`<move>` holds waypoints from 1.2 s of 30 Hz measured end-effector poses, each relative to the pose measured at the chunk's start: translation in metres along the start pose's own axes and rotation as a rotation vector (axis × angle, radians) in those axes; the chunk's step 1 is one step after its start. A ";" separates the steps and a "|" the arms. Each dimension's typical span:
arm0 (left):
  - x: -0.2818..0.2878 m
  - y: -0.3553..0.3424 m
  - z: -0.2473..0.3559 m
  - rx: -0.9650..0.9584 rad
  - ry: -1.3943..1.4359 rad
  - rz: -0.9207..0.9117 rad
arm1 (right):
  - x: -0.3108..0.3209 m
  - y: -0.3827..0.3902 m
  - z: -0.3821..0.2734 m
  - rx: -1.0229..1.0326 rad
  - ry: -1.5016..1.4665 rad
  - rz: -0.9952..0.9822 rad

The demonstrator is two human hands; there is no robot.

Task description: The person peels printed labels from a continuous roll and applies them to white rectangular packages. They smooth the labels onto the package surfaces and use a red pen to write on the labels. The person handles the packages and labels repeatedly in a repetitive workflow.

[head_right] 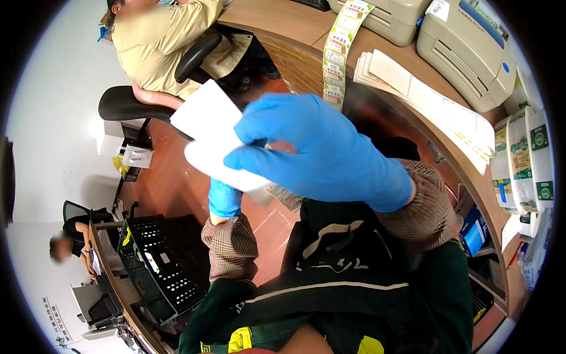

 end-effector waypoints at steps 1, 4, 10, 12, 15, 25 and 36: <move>-0.002 0.002 -0.005 0.005 0.022 -0.018 | -0.003 -0.002 0.003 0.113 0.175 0.090; -0.010 0.010 -0.011 -0.016 0.093 -0.088 | -0.002 -0.012 0.005 0.258 0.435 0.244; -0.018 0.011 -0.013 0.011 0.037 -0.308 | 0.005 -0.013 0.033 -0.066 0.244 0.369; -0.014 0.012 -0.010 0.021 -0.026 -0.316 | 0.008 -0.019 0.039 -0.357 -0.027 0.114; -0.017 0.011 -0.006 0.064 -0.007 -0.266 | 0.016 -0.023 0.037 -0.436 -0.219 -0.020; 0.015 -0.015 -0.005 0.027 0.113 0.219 | 0.020 -0.050 0.040 0.214 0.114 0.586; -0.001 0.020 0.003 0.289 0.602 0.097 | -0.103 0.044 0.008 0.449 0.313 0.139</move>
Point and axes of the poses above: each hand's wrist, its own y-axis away from the middle knuckle, its own x-axis out of the back of the hand, z = x × y, the point moved 2 cm from there along -y, towards the middle knuckle, and after that the axes turned 3 degrees about z, right-handed, at the moved point
